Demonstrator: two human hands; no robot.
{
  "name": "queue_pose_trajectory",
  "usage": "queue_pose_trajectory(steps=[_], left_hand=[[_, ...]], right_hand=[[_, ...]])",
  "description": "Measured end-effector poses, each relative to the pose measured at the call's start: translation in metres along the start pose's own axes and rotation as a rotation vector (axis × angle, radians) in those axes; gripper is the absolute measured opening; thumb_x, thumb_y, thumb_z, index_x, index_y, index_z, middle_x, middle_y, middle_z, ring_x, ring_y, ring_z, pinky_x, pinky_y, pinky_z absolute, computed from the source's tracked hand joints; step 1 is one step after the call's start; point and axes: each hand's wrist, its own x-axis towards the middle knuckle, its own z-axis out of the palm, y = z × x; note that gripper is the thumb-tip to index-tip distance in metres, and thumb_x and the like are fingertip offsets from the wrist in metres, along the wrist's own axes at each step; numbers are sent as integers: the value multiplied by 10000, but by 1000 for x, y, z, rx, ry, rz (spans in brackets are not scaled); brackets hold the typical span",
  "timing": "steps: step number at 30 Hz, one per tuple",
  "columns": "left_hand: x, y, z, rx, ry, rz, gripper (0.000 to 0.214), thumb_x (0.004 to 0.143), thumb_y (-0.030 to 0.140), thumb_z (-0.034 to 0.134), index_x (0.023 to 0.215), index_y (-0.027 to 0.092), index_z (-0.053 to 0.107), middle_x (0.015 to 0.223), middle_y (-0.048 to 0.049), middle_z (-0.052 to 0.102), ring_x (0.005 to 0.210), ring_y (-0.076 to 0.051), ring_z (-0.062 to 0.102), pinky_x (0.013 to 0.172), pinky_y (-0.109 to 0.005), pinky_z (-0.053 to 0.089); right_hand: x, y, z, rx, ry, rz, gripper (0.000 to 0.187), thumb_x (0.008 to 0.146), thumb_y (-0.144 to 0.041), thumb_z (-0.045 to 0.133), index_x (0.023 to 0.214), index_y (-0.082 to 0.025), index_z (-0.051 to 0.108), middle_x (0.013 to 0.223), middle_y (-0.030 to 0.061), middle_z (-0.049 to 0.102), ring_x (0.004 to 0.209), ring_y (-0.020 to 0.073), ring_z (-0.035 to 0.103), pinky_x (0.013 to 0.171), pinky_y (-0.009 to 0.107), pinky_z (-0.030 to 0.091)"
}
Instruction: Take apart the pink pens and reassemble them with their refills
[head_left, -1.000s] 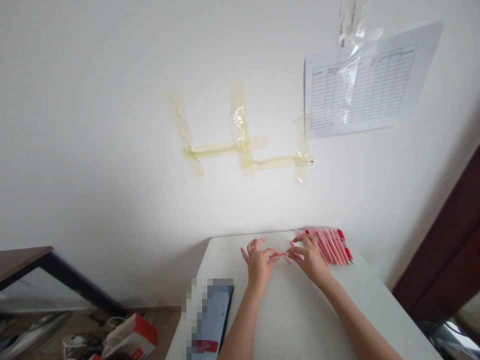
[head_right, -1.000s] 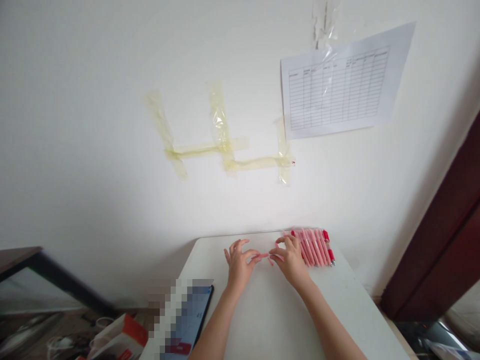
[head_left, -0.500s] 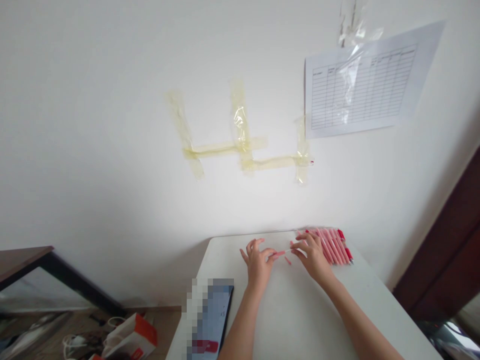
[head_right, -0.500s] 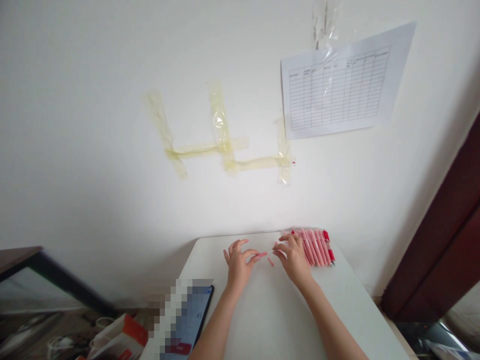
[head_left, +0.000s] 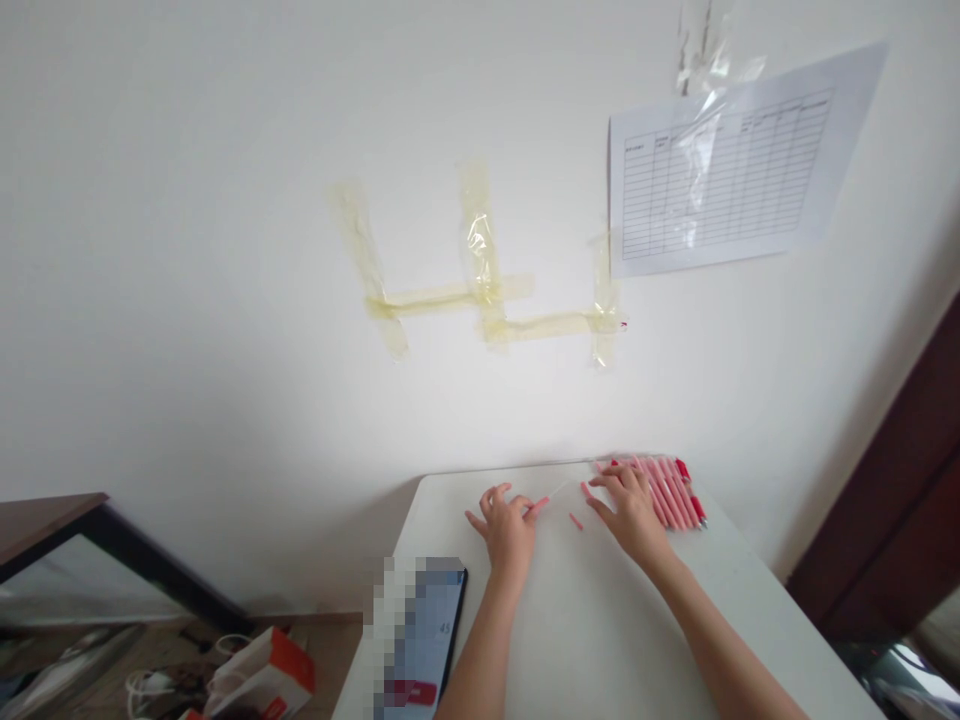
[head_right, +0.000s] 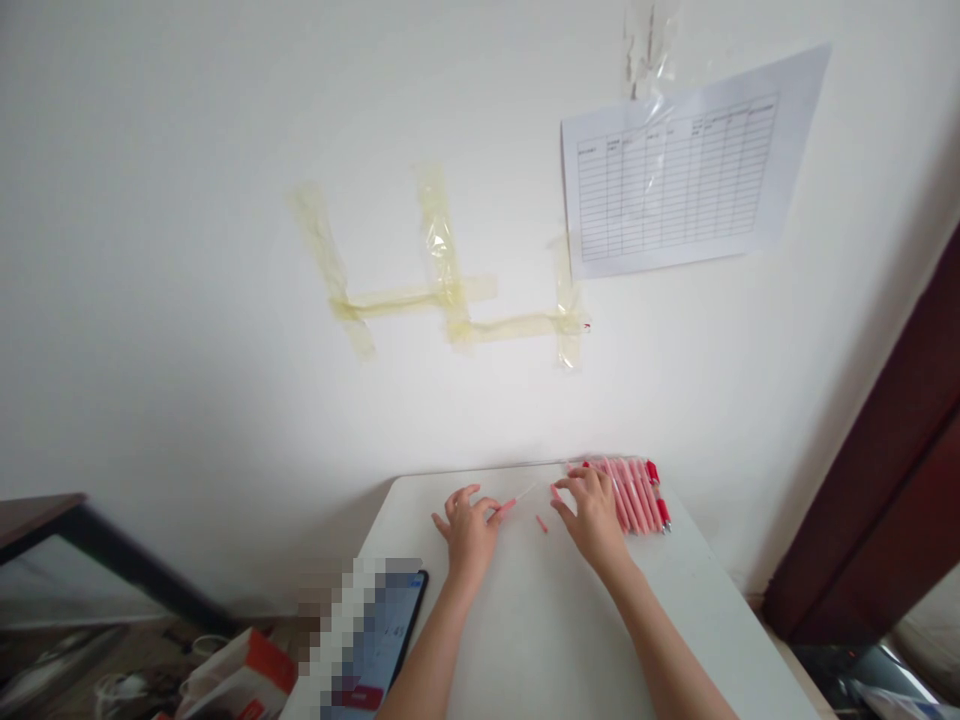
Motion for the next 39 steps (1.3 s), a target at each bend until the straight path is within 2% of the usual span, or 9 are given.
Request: queue_pose_trajectory(steps=[3, 8, 19, 27, 31, 35, 39], left_hand=[[1, -1, -1, 32, -3, -55, 161, 843, 404, 666, 819, 278, 764, 1289, -85, 596, 1310, -346, 410, 1045, -826, 171], [1, -1, -2, 59, 0, -93, 230, 845, 462, 648, 793, 269, 762, 1273, -95, 603, 1302, -350, 411, 1032, -829, 181], [1, -1, 0, 23, -26, -87, 77, 796, 315, 700, 842, 287, 756, 1287, -72, 600, 1309, -334, 415, 1063, -799, 161], [1, 0, 2, 13, -9, -64, 98, 778, 293, 713, 869, 292, 749, 1284, -66, 598, 1306, -332, 419, 1065, -793, 173], [-2, 6, 2, 10, -3, -8, 140, 775, 279, 717, 911, 295, 747, 1307, -67, 580, 1324, -325, 404, 1097, -775, 136], [-10, 18, 4, 7, 3, 49, 102, 769, 302, 728, 868, 282, 738, 1320, -52, 573, 1345, -321, 383, 1121, -765, 80], [-17, 31, 9, -10, 2, 89, 156, 752, 406, 744, 805, 261, 726, 1297, -52, 590, 1341, -325, 386, 1129, -761, 60]], right_hand=[[-1, -1, 0, -44, -78, -6, 143, 861, -368, 652, 880, -253, 735, 1120, 105, 617, 1142, 316, 504, 960, 492, 432], [-3, -8, 0, -109, -173, 33, 118, 846, -317, 656, 821, -260, 756, 1127, 105, 622, 1179, 328, 482, 977, 503, 409], [-5, -16, -2, -116, -276, 57, 94, 815, -275, 682, 754, -253, 751, 1148, 113, 609, 1209, 346, 455, 985, 529, 400], [-5, -13, 1, -92, -232, 11, 90, 828, -245, 652, 782, -248, 729, 1122, 99, 631, 1180, 335, 483, 959, 509, 427], [-2, -10, 1, -42, -172, -30, 79, 846, -242, 624, 823, -232, 699, 1021, 78, 677, 1133, 307, 526, 977, 484, 427], [-2, -3, 3, -31, -130, 2, 76, 839, -225, 603, 812, -225, 674, 924, 77, 694, 1167, 324, 529, 974, 485, 425], [-3, 3, 4, -62, -87, 61, 117, 840, -300, 610, 789, -214, 671, 1045, 135, 671, 1185, 326, 530, 971, 486, 432]])
